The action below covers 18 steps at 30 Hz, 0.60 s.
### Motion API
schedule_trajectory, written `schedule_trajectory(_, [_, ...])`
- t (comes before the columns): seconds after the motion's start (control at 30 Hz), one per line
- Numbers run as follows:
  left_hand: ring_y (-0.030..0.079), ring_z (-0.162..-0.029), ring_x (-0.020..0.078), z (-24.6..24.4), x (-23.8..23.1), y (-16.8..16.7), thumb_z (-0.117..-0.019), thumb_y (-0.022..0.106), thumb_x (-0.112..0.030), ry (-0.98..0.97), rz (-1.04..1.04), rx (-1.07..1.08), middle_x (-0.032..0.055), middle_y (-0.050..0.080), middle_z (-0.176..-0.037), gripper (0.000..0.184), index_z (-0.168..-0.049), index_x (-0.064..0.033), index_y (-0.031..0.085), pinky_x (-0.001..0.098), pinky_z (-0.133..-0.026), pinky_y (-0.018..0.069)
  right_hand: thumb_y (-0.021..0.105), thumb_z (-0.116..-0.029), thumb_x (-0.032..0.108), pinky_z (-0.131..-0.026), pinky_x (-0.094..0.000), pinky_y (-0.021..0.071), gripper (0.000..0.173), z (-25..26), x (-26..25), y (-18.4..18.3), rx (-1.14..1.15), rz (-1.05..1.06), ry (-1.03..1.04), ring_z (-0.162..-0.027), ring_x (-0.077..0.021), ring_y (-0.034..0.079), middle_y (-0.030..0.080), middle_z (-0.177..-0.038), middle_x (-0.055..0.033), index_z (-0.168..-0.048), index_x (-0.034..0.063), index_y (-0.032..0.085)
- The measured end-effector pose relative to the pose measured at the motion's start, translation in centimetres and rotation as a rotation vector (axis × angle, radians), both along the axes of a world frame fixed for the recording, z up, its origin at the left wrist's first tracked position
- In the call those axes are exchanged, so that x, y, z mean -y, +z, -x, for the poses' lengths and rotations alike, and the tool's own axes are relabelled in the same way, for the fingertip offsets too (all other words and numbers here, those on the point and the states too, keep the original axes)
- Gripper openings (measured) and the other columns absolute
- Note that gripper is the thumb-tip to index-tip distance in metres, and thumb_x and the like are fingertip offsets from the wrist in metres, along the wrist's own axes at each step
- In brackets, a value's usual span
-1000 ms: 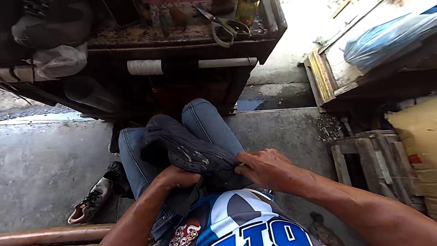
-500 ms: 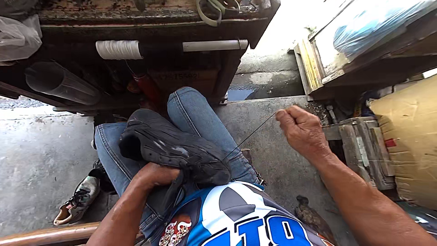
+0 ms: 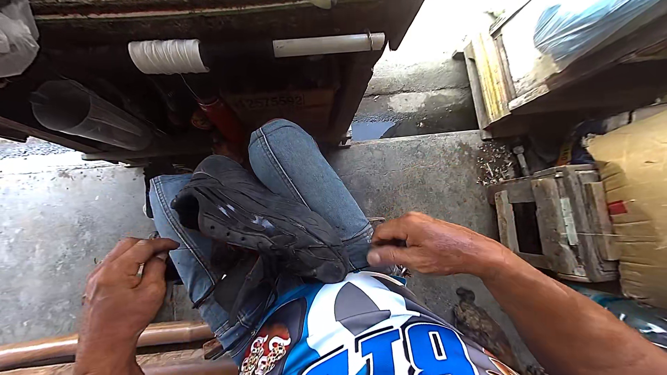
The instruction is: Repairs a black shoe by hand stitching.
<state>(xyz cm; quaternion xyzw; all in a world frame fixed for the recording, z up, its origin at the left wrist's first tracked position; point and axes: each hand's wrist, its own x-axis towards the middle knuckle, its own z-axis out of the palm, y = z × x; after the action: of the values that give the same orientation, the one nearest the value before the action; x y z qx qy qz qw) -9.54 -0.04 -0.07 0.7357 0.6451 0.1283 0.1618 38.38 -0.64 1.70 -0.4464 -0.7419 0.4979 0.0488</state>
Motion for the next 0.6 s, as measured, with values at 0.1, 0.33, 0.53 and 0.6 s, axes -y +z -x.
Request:
schedule_trajectory(0.1, [0.062,-0.115,0.0355,-2.0,0.3,0.8,-0.1013,0.049,-0.031,0.002,-0.059,0.028,0.0200,0.067,-0.119,0.038,-0.119,-0.0084,0.073,0.0573,-0.099,0.0458,0.055,-0.1046,0.042,-0.050,-0.0247,0.0381,0.044,1.1,0.6,-0.6,0.044,-0.368,-0.250,-0.056,-0.0031,0.048,0.051,-0.063,0.0067,-0.071,0.0149,0.062])
schedule_trajectory(0.33, [0.065,-0.098,-0.0057,-9.7,-1.2,-1.1,-0.0913,0.064,-0.018,-0.255,0.170,0.543,-0.0077,0.072,-0.100,0.014,-0.101,-0.0118,0.073,0.0209,-0.092,0.0557,0.063,-0.0982,0.025,-0.068,-0.0243,0.0494,0.020,2.6,1.4,-2.2,-0.125,-0.250,-0.109,-0.078,-0.0072,0.059,0.064,-0.089,-0.0024,-0.101,0.0122,0.078])
schedule_trajectory(0.53, [0.066,-0.113,0.0287,-11.0,-1.2,-0.5,-0.0955,0.059,-0.041,-0.316,0.373,0.224,0.0156,0.072,-0.109,0.040,-0.105,-0.0055,0.074,0.0550,-0.099,0.0467,0.064,-0.0986,0.032,-0.059,-0.0192,0.0504,0.016,-1.9,0.6,1.9,-0.831,0.208,-0.246,-0.074,-0.0029,0.061,0.069,-0.103,0.0024,-0.095,0.0175,0.071])
schedule_trajectory(0.6, [0.066,-0.110,0.0272,-11.1,-1.3,-0.2,-0.0946,0.061,-0.041,-0.303,0.427,0.215,0.0150,0.072,-0.107,0.039,-0.104,-0.0056,0.075,0.0541,-0.097,0.0471,0.061,-0.1006,0.032,-0.056,-0.0192,0.0530,0.014,-4.2,0.2,3.9,-0.901,0.206,-0.303,-0.065,-0.0044,0.062,0.067,-0.086,0.0032,-0.102,0.0198,0.068])
